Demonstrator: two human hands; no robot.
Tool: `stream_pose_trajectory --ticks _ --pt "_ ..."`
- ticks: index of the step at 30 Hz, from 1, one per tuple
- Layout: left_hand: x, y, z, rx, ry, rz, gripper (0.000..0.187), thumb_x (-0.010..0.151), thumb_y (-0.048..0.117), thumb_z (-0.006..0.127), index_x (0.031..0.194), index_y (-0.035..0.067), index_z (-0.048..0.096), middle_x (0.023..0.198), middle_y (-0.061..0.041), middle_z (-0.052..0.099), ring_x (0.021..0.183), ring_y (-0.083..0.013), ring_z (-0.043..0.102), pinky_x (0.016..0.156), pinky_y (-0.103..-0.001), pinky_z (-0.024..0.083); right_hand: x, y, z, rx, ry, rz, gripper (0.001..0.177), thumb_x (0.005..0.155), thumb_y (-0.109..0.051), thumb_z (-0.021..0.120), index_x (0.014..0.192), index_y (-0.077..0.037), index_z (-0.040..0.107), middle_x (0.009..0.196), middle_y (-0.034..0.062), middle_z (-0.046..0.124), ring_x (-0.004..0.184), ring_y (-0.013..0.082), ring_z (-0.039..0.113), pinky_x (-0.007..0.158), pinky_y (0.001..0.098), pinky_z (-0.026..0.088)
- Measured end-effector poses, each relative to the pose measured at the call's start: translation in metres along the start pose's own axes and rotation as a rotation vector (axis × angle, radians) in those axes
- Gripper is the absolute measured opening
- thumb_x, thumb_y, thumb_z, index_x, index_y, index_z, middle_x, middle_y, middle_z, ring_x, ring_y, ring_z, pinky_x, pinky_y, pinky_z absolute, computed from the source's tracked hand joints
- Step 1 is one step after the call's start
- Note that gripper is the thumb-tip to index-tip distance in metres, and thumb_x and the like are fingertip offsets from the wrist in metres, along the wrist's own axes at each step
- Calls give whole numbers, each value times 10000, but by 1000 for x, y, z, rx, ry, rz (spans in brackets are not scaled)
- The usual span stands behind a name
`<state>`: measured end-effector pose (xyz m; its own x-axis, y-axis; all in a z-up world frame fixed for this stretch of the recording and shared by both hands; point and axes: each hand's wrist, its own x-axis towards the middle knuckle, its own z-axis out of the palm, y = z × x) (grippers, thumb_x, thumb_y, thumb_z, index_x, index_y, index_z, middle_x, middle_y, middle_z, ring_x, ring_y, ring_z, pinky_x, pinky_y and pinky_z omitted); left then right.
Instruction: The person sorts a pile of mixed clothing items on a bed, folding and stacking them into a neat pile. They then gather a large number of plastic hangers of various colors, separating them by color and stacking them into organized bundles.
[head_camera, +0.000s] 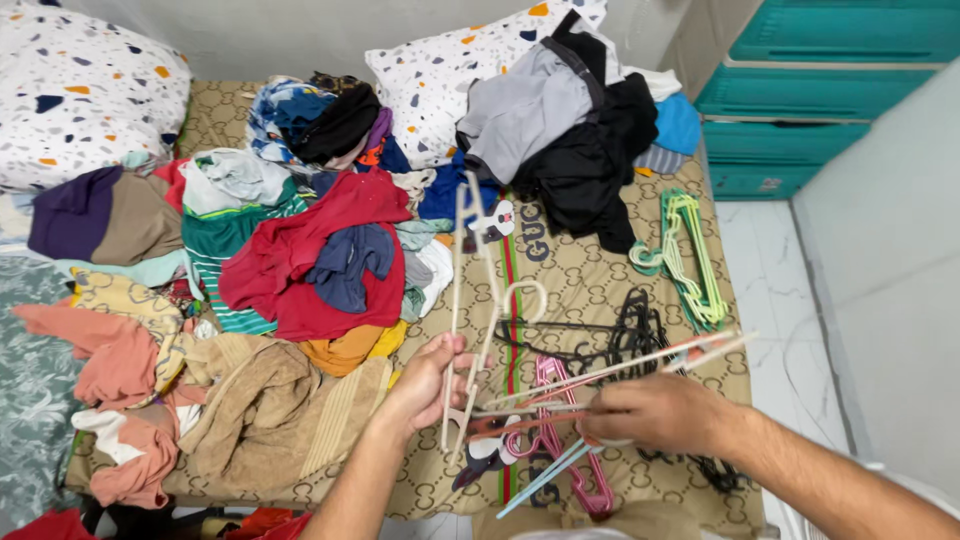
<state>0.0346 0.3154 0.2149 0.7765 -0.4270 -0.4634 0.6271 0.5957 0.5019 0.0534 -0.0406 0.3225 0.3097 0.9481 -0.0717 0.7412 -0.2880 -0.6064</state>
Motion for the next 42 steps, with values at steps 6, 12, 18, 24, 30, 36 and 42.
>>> stream_pose_trajectory --ticks 6,12,18,24,30,36,42 --pt "13 -38 16 606 19 -180 344 1124 338 343 1088 86 573 985 -107 770 614 -64 651 481 -248 487 -9 -14 19 664 356 340 127 951 -71 757 968 -80 631 1025 87 751 942 192 707 781 319 592" --pt "24 -64 33 877 -209 -131 398 1106 327 386 1201 61 666 908 -115 773 523 -46 580 433 -221 449 7 -24 19 177 805 -115 129 827 20 736 930 -16 666 1288 281 482 1048 124 632 724 208 592" --pt "45 -85 40 911 -165 -191 357 1117 312 433 1168 21 634 845 -120 789 465 -64 542 407 -231 418 21 -27 14 -172 1033 188 263 778 -7 806 804 -46 548 1038 105 754 943 207 604 832 402 502" --pt "42 -108 38 855 -209 -298 281 1058 299 468 1220 160 650 758 -22 726 395 -43 441 337 -229 345 14 -22 19 73 996 104 307 960 -113 720 818 -98 449 983 95 713 949 292 725 913 423 579" --pt "74 -96 28 1226 -28 252 392 1052 406 571 1095 52 735 943 -107 772 887 -230 731 815 -378 576 2 -17 27 207 880 825 402 881 -167 817 1185 -42 584 731 124 715 629 158 709 544 327 538" --pt "35 -102 79 1516 -49 757 731 766 483 828 1266 -20 648 1234 -227 688 1136 -339 667 945 -442 507 -1 18 46 467 788 1031 335 821 -19 752 1119 -34 600 899 50 783 745 120 753 613 291 601" --pt "53 -189 85 1830 28 622 392 877 195 719 1236 63 636 1057 -134 745 1018 -311 718 857 -452 558 -18 29 74 735 558 1098 568 786 -1 827 1237 -22 484 942 119 769 811 151 722 701 314 574"
